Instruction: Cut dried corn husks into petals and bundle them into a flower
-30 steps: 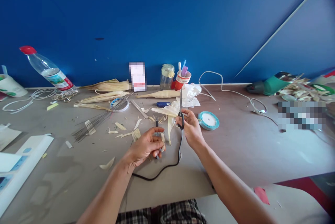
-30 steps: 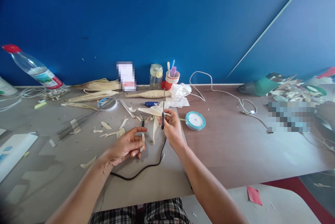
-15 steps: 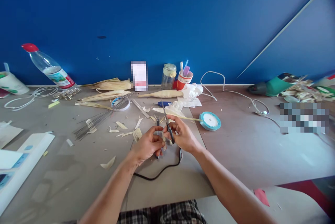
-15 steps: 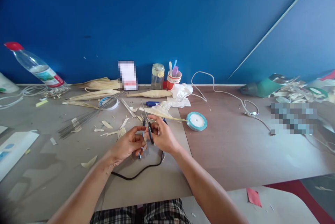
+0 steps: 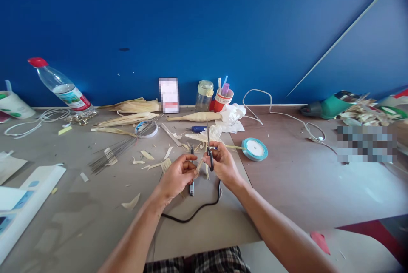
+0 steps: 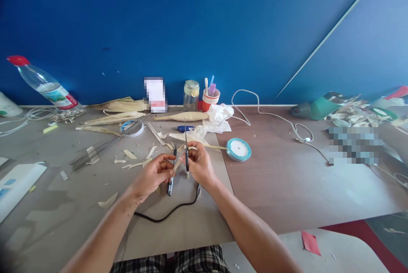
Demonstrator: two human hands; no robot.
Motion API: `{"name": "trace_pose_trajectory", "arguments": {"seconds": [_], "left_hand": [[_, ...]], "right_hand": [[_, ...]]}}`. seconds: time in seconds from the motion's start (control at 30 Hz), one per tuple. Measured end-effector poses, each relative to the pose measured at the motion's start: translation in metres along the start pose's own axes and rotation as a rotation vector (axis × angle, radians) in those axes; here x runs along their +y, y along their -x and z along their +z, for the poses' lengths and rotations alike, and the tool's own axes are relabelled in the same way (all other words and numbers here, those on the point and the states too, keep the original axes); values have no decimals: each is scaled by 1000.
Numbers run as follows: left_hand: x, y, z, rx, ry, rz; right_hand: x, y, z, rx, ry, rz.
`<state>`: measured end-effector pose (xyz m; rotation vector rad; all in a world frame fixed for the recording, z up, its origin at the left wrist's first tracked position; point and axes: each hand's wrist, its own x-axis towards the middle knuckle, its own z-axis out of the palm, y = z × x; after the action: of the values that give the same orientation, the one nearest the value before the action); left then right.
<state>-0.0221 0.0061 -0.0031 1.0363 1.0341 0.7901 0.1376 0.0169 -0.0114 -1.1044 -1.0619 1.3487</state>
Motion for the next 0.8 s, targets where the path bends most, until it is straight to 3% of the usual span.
{"name": "trace_pose_trajectory", "arguments": {"seconds": [0.37,0.6,0.8], "left_hand": [[-8,-5,-5,166,-7,95],[-18,-5,-3,184,-435,299],[-19,-2,-2,172,-778,559]], "right_hand": [[0,-3,-3,30,-76,-10],[-6,-2,-7,-46,45,-15],[-2,-3,-8,-23,239,-49]]}}
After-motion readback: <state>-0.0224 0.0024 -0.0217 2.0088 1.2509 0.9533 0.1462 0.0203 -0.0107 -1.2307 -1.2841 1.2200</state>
